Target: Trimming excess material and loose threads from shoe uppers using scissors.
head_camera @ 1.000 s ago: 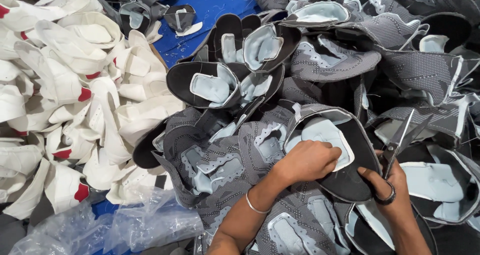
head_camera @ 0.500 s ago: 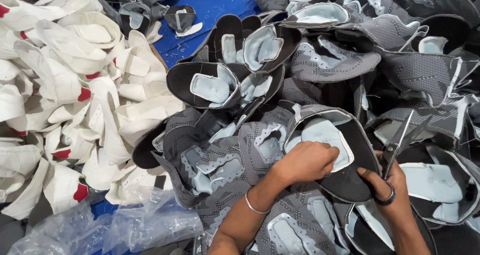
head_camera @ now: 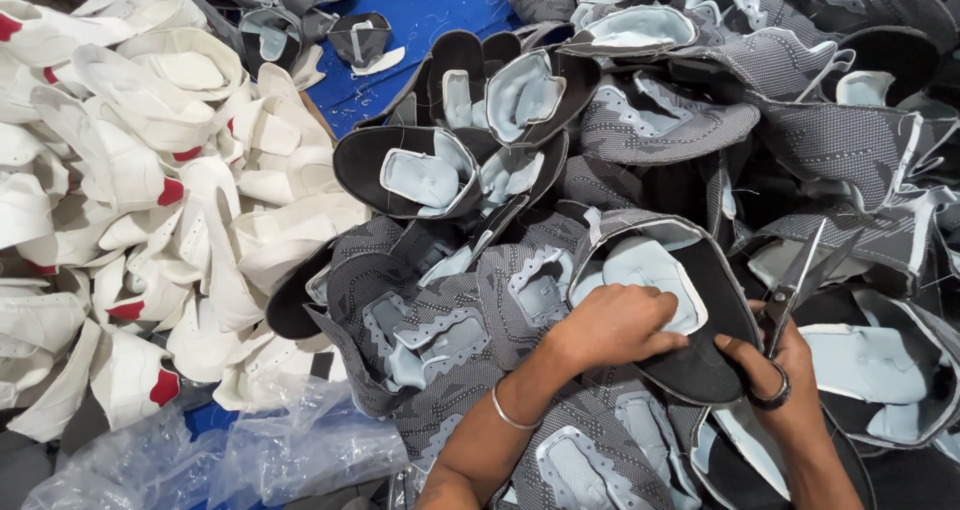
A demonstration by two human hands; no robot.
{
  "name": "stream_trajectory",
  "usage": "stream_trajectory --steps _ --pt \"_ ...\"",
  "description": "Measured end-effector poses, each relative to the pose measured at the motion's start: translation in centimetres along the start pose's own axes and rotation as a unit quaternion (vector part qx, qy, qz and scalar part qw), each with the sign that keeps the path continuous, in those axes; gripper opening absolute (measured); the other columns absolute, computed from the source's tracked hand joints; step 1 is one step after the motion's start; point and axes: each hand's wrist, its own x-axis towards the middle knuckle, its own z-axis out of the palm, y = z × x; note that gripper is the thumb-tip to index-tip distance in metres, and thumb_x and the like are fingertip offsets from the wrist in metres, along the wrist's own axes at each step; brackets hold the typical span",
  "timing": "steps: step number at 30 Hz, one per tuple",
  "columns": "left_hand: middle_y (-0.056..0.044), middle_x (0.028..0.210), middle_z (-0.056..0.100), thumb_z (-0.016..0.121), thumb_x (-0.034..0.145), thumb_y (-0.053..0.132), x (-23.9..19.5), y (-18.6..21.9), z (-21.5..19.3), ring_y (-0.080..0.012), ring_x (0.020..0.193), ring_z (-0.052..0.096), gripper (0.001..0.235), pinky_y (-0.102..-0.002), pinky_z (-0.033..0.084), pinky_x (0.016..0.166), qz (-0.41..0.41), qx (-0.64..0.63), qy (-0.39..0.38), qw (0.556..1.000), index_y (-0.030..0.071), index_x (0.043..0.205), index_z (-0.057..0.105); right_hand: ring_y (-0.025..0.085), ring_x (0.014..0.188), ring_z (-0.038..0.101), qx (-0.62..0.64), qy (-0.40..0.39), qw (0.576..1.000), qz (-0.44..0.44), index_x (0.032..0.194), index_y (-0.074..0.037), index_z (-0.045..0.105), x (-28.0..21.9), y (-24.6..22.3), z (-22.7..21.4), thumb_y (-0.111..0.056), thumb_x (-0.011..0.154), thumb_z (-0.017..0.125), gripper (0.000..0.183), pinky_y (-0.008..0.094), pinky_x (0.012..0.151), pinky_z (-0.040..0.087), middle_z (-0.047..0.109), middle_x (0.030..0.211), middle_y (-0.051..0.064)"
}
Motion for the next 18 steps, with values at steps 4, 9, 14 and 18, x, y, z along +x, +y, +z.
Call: stream_trajectory --steps 4,9,14,18 --pt "-0.018 0.084 0.07 0.072 0.085 0.039 -0.1 -0.4 1.5 -0.0418 0.078 0.07 0.041 -0.051 0.055 0.066 -0.013 0.01 -0.009 1.0 0.0 0.086 0.063 0.016 0.081 0.063 0.009 -0.004 1.0 -0.007 0.12 0.004 0.059 -0.1 -0.1 0.1 -0.015 0.083 0.07 0.043 0.027 0.072 0.049 0.065 0.091 0.009" --pt "-0.014 0.089 0.071 0.059 0.094 0.021 -0.1 -1.0 1.8 -0.0394 0.079 0.07 0.017 -0.051 0.054 0.066 0.0 0.012 -0.008 1.0 0.006 0.1 0.062 0.017 0.077 0.063 0.004 0.01 1.0 0.013 0.12 0.005 0.06 -0.1 0.2 0.2 -0.014 0.082 0.07 0.043 0.028 0.069 0.049 0.065 0.089 0.011" --pt "-0.013 0.087 0.071 0.059 0.094 0.022 -0.2 -0.9 1.3 -0.0395 0.079 0.07 0.014 -0.052 0.054 0.066 -0.01 0.007 -0.007 1.0 0.008 0.097 0.061 0.015 0.08 0.062 0.011 0.005 1.0 -0.006 0.12 0.004 0.06 -0.1 0.0 0.3 -0.014 0.083 0.07 0.042 0.027 0.071 0.049 0.065 0.091 0.009" --pt "-0.013 0.087 0.071 0.059 0.095 0.023 -0.2 -1.1 1.3 -0.0398 0.08 0.07 0.015 -0.053 0.054 0.067 -0.014 0.015 -0.01 1.0 0.008 0.096 0.061 0.014 0.08 0.062 0.021 -0.002 1.0 -0.008 0.119 0.004 0.06 -0.1 0.0 0.3 -0.013 0.083 0.07 0.041 0.026 0.072 0.049 0.066 0.092 0.009"
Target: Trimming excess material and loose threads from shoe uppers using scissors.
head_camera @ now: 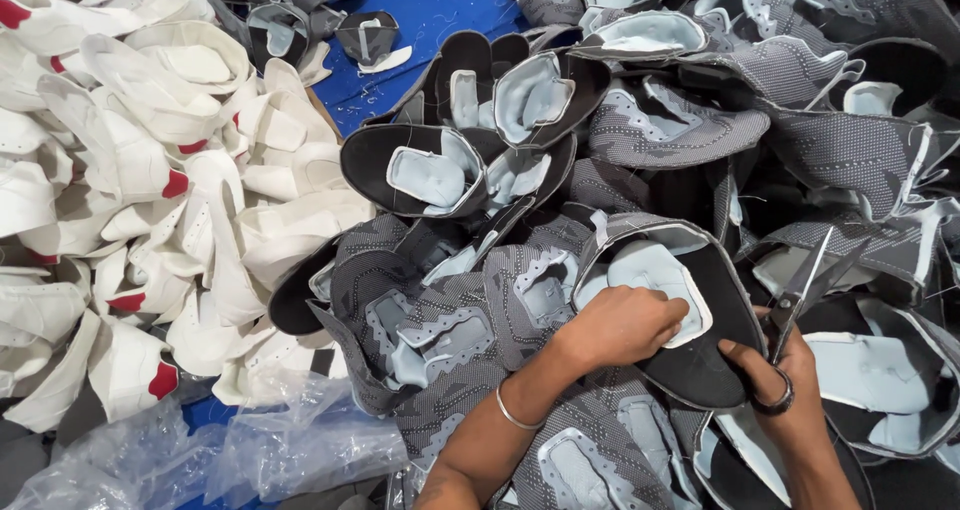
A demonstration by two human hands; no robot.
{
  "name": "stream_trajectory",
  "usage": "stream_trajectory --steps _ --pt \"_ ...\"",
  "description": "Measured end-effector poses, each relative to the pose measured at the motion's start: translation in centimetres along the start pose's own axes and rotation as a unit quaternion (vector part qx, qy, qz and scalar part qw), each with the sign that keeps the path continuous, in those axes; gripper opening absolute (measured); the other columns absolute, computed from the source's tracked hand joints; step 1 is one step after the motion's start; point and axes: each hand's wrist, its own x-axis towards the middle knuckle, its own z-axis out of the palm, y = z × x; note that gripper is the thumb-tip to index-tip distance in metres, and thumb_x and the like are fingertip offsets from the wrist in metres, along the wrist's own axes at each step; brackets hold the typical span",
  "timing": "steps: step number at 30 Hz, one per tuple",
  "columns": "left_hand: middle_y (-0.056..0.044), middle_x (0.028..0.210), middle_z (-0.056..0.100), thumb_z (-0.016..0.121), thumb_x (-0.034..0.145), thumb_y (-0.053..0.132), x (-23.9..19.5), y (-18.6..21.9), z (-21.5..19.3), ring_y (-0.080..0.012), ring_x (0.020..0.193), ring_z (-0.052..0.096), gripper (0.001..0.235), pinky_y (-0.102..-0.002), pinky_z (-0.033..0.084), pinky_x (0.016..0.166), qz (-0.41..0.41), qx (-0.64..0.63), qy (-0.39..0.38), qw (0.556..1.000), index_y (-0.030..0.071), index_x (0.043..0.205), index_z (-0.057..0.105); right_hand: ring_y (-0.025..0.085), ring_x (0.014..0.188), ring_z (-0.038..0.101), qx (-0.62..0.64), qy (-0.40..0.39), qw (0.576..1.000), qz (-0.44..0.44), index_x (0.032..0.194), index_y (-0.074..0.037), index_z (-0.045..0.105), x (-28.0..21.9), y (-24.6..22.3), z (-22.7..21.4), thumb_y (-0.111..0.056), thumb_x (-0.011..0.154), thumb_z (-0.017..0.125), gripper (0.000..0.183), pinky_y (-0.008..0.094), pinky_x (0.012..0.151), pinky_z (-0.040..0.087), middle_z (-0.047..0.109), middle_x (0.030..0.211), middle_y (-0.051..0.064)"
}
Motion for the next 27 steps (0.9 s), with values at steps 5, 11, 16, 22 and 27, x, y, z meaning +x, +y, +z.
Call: stream_trajectory --steps 5,11,16,22,27 --pt "-0.013 0.086 0.071 0.058 0.093 0.021 0.0 -0.5 0.6 -0.0399 0.079 0.069 0.013 -0.053 0.054 0.067 0.003 -0.007 -0.007 1.0 0.009 0.094 0.061 0.014 0.08 0.063 -0.003 0.001 1.0 0.006 0.119 0.003 0.06 -0.2 -0.4 0.2 -0.014 0.082 0.07 0.041 0.027 0.072 0.05 0.066 0.091 0.009" --pt "-0.013 0.085 0.072 0.057 0.091 0.018 0.1 -0.7 0.7 -0.0399 0.079 0.069 0.011 -0.054 0.053 0.068 0.007 -0.01 -0.01 1.0 0.008 0.092 0.062 0.014 0.08 0.062 -0.003 0.0 1.0 0.0 0.118 0.003 0.061 -0.1 -0.2 0.2 -0.014 0.083 0.07 0.04 0.026 0.072 0.049 0.066 0.092 0.009" --pt "-0.014 0.085 0.072 0.057 0.09 0.019 0.1 -0.8 0.8 -0.0398 0.078 0.069 0.012 -0.054 0.054 0.069 0.008 -0.007 0.0 1.0 0.008 0.09 0.062 0.013 0.08 0.062 0.001 -0.004 1.0 -0.007 0.118 0.003 0.061 -0.2 -0.2 0.2 -0.014 0.083 0.07 0.04 0.026 0.072 0.049 0.066 0.092 0.008" --pt "-0.013 0.083 0.073 0.056 0.088 0.019 0.3 -0.6 0.4 -0.0386 0.077 0.07 0.013 -0.053 0.054 0.068 -0.003 -0.005 -0.021 1.0 0.008 0.09 0.063 0.017 0.075 0.064 -0.018 0.001 1.0 0.002 0.118 0.005 0.062 -0.2 -0.7 0.4 -0.015 0.083 0.07 0.041 0.029 0.068 0.05 0.066 0.088 0.012" --pt "-0.013 0.083 0.072 0.055 0.088 0.019 0.3 -0.8 0.7 -0.0383 0.077 0.07 0.013 -0.053 0.054 0.068 -0.004 -0.006 -0.022 1.0 0.008 0.09 0.063 0.016 0.076 0.064 -0.005 0.002 1.0 0.003 0.119 0.005 0.061 -0.4 -1.1 0.5 -0.016 0.082 0.07 0.043 0.027 0.069 0.051 0.067 0.09 0.011"
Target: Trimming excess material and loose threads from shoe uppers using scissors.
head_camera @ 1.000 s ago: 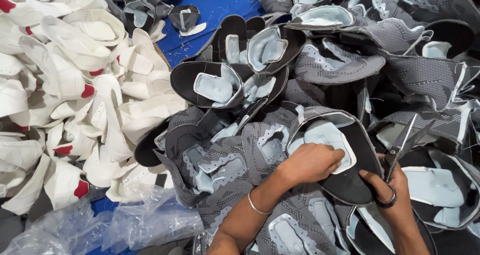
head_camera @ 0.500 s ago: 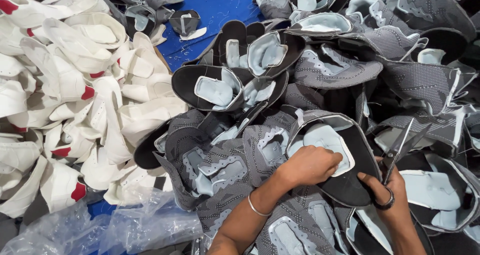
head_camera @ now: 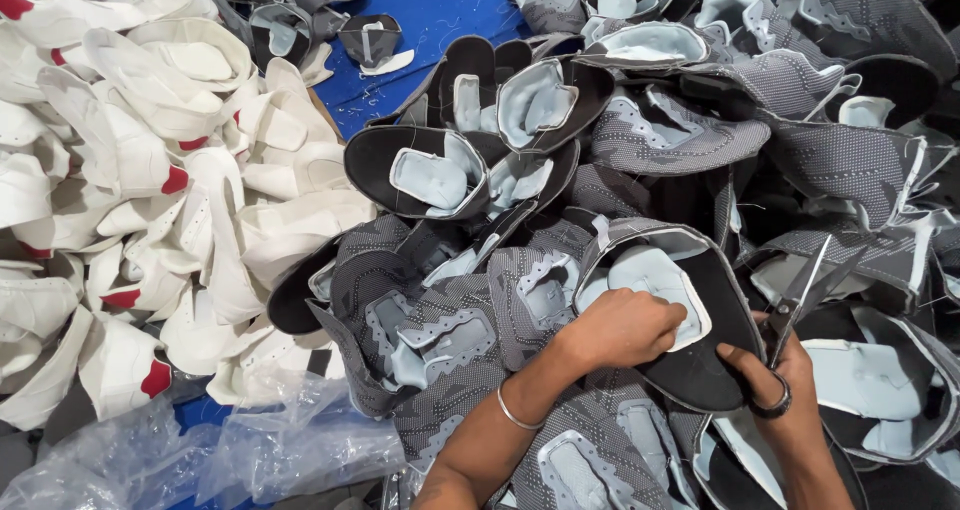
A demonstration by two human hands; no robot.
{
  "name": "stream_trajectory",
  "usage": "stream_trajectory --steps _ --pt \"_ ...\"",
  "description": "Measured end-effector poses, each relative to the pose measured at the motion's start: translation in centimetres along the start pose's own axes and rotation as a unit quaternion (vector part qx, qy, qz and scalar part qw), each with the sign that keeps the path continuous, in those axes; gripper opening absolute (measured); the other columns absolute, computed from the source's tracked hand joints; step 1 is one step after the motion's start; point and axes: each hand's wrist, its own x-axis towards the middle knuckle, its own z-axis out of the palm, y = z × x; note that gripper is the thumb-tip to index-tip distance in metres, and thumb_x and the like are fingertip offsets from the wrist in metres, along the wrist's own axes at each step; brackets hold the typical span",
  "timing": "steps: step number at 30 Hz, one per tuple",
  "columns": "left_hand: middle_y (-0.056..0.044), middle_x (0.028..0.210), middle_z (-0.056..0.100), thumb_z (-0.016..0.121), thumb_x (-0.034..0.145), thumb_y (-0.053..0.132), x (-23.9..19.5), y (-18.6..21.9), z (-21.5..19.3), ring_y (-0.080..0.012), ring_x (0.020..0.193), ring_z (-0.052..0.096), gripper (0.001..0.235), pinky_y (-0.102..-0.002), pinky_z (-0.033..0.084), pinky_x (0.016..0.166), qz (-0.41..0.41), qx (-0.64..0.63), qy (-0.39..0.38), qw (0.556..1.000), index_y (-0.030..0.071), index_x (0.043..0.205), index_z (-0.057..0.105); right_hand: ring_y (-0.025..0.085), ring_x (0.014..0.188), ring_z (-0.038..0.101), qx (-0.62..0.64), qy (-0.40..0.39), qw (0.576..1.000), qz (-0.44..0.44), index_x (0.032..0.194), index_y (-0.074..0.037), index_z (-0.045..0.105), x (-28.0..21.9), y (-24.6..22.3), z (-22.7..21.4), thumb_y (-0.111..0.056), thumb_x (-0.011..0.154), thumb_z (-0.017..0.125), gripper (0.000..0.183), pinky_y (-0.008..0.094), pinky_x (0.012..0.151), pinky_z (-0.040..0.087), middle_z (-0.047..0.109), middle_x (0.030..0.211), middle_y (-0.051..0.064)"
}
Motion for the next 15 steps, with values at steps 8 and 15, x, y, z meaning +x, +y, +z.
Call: stream_trajectory --steps 8,15 --pt "-0.014 0.082 0.072 0.056 0.087 0.019 -0.3 -0.2 0.0 -0.0394 0.077 0.069 0.013 -0.054 0.053 0.068 0.004 -0.009 0.009 1.0 0.008 0.089 0.062 0.014 0.076 0.054 -0.002 0.048 0.998 -0.052 0.134 0.006 0.057 0.0 1.8 -1.9 -0.014 0.091 0.074 0.05 0.026 0.068 0.042 0.055 0.089 0.009" --pt "-0.015 0.083 0.071 0.056 0.088 0.02 -0.5 -0.3 0.0 -0.0407 0.079 0.069 0.014 -0.054 0.053 0.069 0.02 -0.023 0.029 0.999 0.007 0.09 0.062 0.015 0.074 0.064 -0.044 -0.007 0.999 -0.025 0.138 0.004 0.051 -3.5 -4.8 -4.7 -0.017 0.088 0.068 0.057 0.025 0.066 0.05 0.066 0.086 0.013"
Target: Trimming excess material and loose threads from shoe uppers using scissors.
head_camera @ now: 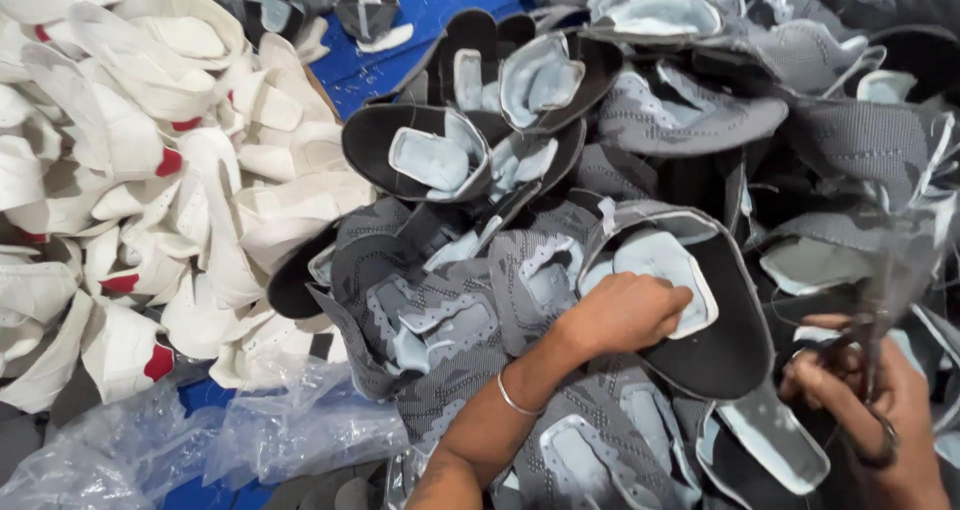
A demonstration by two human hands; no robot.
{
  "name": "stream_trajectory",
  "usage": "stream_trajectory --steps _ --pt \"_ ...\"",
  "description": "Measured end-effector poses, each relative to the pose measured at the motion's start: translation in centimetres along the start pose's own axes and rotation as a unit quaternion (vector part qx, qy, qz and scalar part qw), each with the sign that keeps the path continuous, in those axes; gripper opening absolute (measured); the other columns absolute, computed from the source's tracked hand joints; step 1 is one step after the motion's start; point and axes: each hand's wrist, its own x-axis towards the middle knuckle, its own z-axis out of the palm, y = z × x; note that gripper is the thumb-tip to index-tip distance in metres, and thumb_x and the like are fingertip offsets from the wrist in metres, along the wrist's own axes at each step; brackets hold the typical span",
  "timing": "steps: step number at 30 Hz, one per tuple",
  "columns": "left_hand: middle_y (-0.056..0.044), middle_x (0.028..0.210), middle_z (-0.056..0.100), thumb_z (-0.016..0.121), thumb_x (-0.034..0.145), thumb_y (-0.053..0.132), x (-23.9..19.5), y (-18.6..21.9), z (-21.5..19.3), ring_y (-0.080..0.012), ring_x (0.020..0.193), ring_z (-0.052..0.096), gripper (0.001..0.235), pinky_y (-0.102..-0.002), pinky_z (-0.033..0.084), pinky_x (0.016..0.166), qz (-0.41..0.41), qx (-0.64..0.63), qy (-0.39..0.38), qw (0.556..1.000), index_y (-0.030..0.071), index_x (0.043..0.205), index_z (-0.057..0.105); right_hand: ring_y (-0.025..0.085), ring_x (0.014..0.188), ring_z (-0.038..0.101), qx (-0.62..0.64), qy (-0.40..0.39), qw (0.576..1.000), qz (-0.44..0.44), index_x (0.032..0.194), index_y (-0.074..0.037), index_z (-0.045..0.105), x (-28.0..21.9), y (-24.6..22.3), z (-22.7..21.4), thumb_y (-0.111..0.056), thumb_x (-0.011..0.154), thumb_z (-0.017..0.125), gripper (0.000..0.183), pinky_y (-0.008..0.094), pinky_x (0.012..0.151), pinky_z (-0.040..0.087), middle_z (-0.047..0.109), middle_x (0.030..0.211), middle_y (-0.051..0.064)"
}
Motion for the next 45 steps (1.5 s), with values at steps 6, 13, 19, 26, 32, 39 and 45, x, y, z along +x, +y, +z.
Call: stream_trajectory --steps 6,13,19,26,32,39,45 --pt "-0.018 0.084 0.069 0.059 0.087 0.019 -0.2 -0.9 -0.5 -0.0425 0.079 0.068 0.014 -0.054 0.053 0.071 -0.007 0.002 0.019 1.0 0.005 0.087 0.063 0.017 0.047 0.059 0.179 -0.288 0.931 0.134 0.128 0.007 0.059 -4.7 7.0 -1.8 -0.037 0.084 0.071 0.064 0.029 0.043 0.042 0.061 0.059 0.01" --pt "-0.016 0.083 0.067 0.059 0.092 0.018 -0.1 -0.1 -2.4 -0.0418 0.077 0.066 0.015 -0.053 0.052 0.069 0.012 -0.023 0.034 0.999 0.004 0.086 0.062 0.012 0.037 0.045 0.295 -0.294 0.884 0.209 0.122 0.011 0.06 -6.5 8.7 -0.7 -0.043 0.091 0.069 0.063 0.026 0.037 0.034 0.047 0.05 0.001" --pt "-0.014 0.082 0.067 0.06 0.093 0.017 -0.4 0.2 -3.2 -0.0401 0.076 0.065 0.014 -0.051 0.052 0.068 0.022 -0.042 0.042 0.998 0.004 0.087 0.06 0.009 0.035 0.042 0.315 -0.272 0.869 0.266 0.119 0.011 0.061 -5.9 7.7 -0.3 -0.042 0.094 0.064 0.058 0.025 0.034 0.032 0.046 0.051 0.0" --pt "-0.014 0.081 0.066 0.061 0.09 0.016 -0.3 1.0 -4.5 -0.0366 0.073 0.066 0.013 -0.047 0.051 0.066 0.086 -0.175 -0.009 0.981 0.004 0.09 0.064 0.008 0.032 0.037 0.232 -0.232 0.905 0.27 0.115 0.008 0.061 -5.9 8.0 0.3 -0.031 0.091 0.067 0.047 0.024 0.031 0.028 0.043 0.05 0.0" --pt "-0.016 0.072 0.067 0.067 0.082 0.018 -0.7 0.4 -3.3 -0.0374 0.067 0.067 0.014 -0.047 0.052 0.062 0.002 -0.138 -0.056 0.989 0.004 0.082 0.068 0.01 0.039 0.045 0.288 -0.271 0.88 0.264 0.115 0.008 0.06 -6.5 8.0 -0.7 -0.034 0.092 0.065 0.048 0.025 0.036 0.035 0.047 0.053 0.002" --pt "-0.016 0.072 0.068 0.065 0.083 0.014 -0.8 -0.6 -1.9 -0.0396 0.071 0.066 0.009 -0.05 0.051 0.064 -0.004 -0.051 -0.073 0.996 0.006 0.082 0.068 0.011 0.036 0.044 0.271 -0.299 0.86 0.311 0.114 0.008 0.061 -6.1 7.9 -1.0 -0.041 0.092 0.065 0.054 0.027 0.034 0.036 0.043 0.049 0.0" --pt "-0.014 0.073 0.067 0.065 0.084 0.015 -0.4 -0.3 -3.3 -0.0371 0.072 0.067 0.009 -0.048 0.05 0.064 0.059 -0.136 -0.075 0.986 0.006 0.083 0.065 0.01 0.036 0.041 0.245 -0.289 0.87 0.316 0.113 0.008 0.061 -5.5 8.0 -0.6 -0.04 0.091 0.068 0.053 0.025 0.034 0.033 0.043 0.05 0.0"
